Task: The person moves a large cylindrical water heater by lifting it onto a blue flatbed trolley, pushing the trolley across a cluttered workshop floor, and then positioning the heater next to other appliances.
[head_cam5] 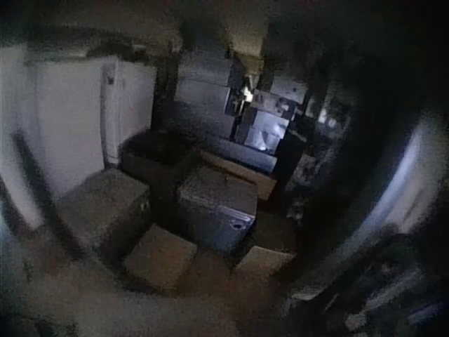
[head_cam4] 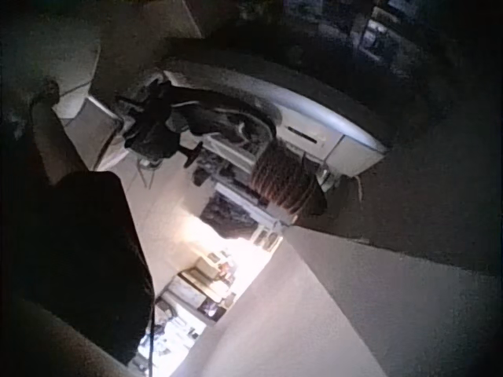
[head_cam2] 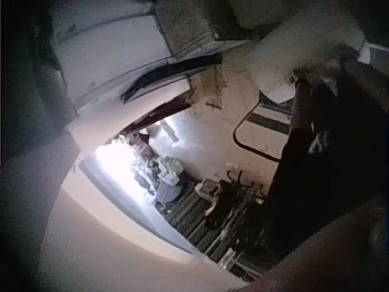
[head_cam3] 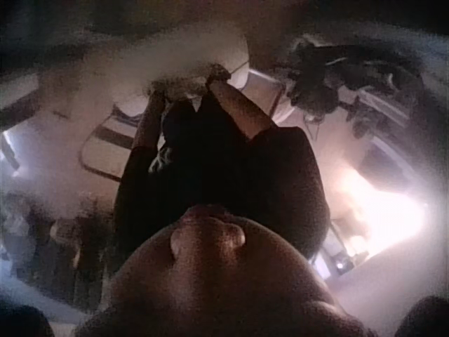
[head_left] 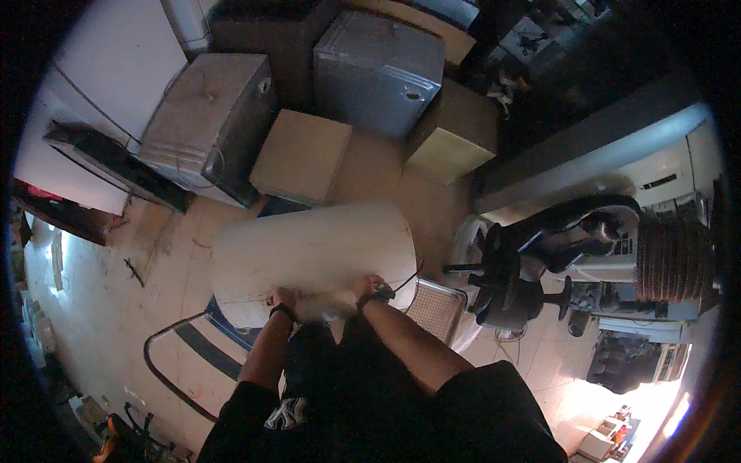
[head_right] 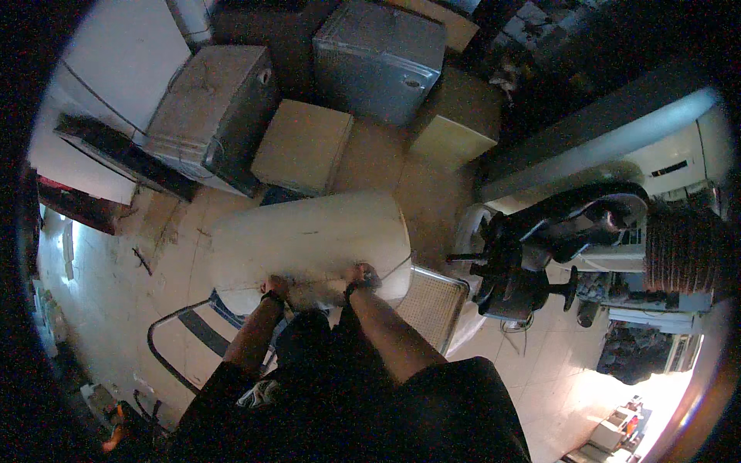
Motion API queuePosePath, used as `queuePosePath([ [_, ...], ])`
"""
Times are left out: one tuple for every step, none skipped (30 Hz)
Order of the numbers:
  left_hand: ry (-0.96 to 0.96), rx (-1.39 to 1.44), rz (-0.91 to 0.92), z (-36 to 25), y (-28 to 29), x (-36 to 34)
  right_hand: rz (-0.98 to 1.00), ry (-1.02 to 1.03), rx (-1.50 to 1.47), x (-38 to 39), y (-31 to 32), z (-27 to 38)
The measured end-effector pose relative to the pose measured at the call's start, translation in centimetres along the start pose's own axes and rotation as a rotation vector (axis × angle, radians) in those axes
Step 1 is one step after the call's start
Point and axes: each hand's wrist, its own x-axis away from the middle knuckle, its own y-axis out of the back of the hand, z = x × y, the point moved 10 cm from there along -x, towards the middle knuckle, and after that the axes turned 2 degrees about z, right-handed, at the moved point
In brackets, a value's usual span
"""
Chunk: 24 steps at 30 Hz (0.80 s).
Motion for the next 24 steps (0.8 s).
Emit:
queuePosePath([
  [0.076, -0.092, 0.032, 3.1, -2.3, 0.5, 0.027, 0.064, -0.048, 1.4, 3.2, 2.6],
  [0.154, -0.171, 0.081, 6.4, -5.3, 1.3, 0.056, 0.146, -0.085, 4.1, 7.5, 4.8],
  [0.145, -0.149, 0.065, 6.6, -5.1, 1.6, 0.102, 0.168, -0.104, 5.3, 9.7, 3.9],
  [0.086, -0.151, 0.010, 4.6, -2.2, 1.3, 0.086, 0.124, 0.049, 4.4, 9.0, 1.9],
  [0.020, -0.152, -0.044, 2.0, 0.2, 1.2, 0.084, 0.080, 0.205, 3.7, 6.7, 0.6],
  [0.005, -0.179, -0.094, 2.4, 0.2, 0.0, 0.047, 0.071, 0.354, 2.9, 6.7, 0.6],
  [0.056, -0.199, -0.129, 6.8, -1.6, -1.6, -0.012, 0.098, 0.382, 2.0, 9.7, 2.5],
  [0.080, -0.226, -0.150, 9.5, -2.6, -2.3, -0.031, 0.117, 0.350, 1.7, 11.8, 3.7],
  [-0.045, -0.136, -0.170, 5.4, -0.5, -2.4, 0.028, 0.097, 0.326, 1.6, 9.8, 2.0],
  [0.005, -0.091, -0.156, 3.8, 1.3, -2.0, 0.077, 0.081, 0.300, 2.1, 7.8, 0.6],
  [0.083, -0.045, -0.147, 3.6, 2.6, -1.7, 0.093, 0.060, 0.269, 2.0, 7.2, -0.4],
  [0.171, 0.002, -0.128, 3.7, 3.1, -1.2, 0.099, 0.045, 0.225, 1.9, 6.7, -0.9],
  [0.141, -0.009, -0.138, 2.4, 4.2, -1.1, 0.104, 0.028, 0.177, 1.7, 6.1, -1.9],
  [0.120, -0.025, -0.150, 1.9, 5.3, -1.4, 0.096, 0.009, 0.111, 0.9, 6.0, -2.8],
  [0.096, -0.041, -0.163, 1.0, 6.4, -1.7, 0.097, -0.016, 0.041, 0.6, 5.5, -3.9],
  [0.077, -0.074, -0.136, -0.3, 7.0, -2.0, 0.098, -0.040, -0.025, 0.7, 4.6, -5.3],
  [0.077, -0.107, -0.110, -0.6, 7.3, -2.7, 0.082, -0.062, -0.115, 0.3, 4.6, -6.2],
  [0.087, -0.139, -0.097, -0.5, 8.1, -4.0, 0.046, -0.104, -0.245, -0.3, 5.1, -7.7],
  [0.096, -0.170, -0.082, -0.6, 8.9, -5.3, 0.017, -0.149, -0.385, -0.5, 5.3, -9.1],
  [0.099, -0.208, -0.058, -1.2, 8.8, -6.5, -0.011, -0.209, -0.565, -0.9, 5.0, -10.9],
  [0.092, -0.250, -0.018, -2.2, 7.5, -7.4, -0.035, -0.294, -0.842, -1.4, 3.9, -13.0],
  [0.095, -0.291, 0.017, -2.5, 6.8, -8.2, -0.104, -0.368, -1.223, -1.7, 3.6, -14.5],
  [0.076, -0.350, -0.069, -3.2, 7.9, -8.9, -0.192, -0.433, -1.583, -2.0, 3.1, -16.2],
  [0.030, -0.404, -0.147, -6.0, 9.0, -9.0, -0.242, -0.468, -1.788, -1.4, 1.5, -17.9],
])
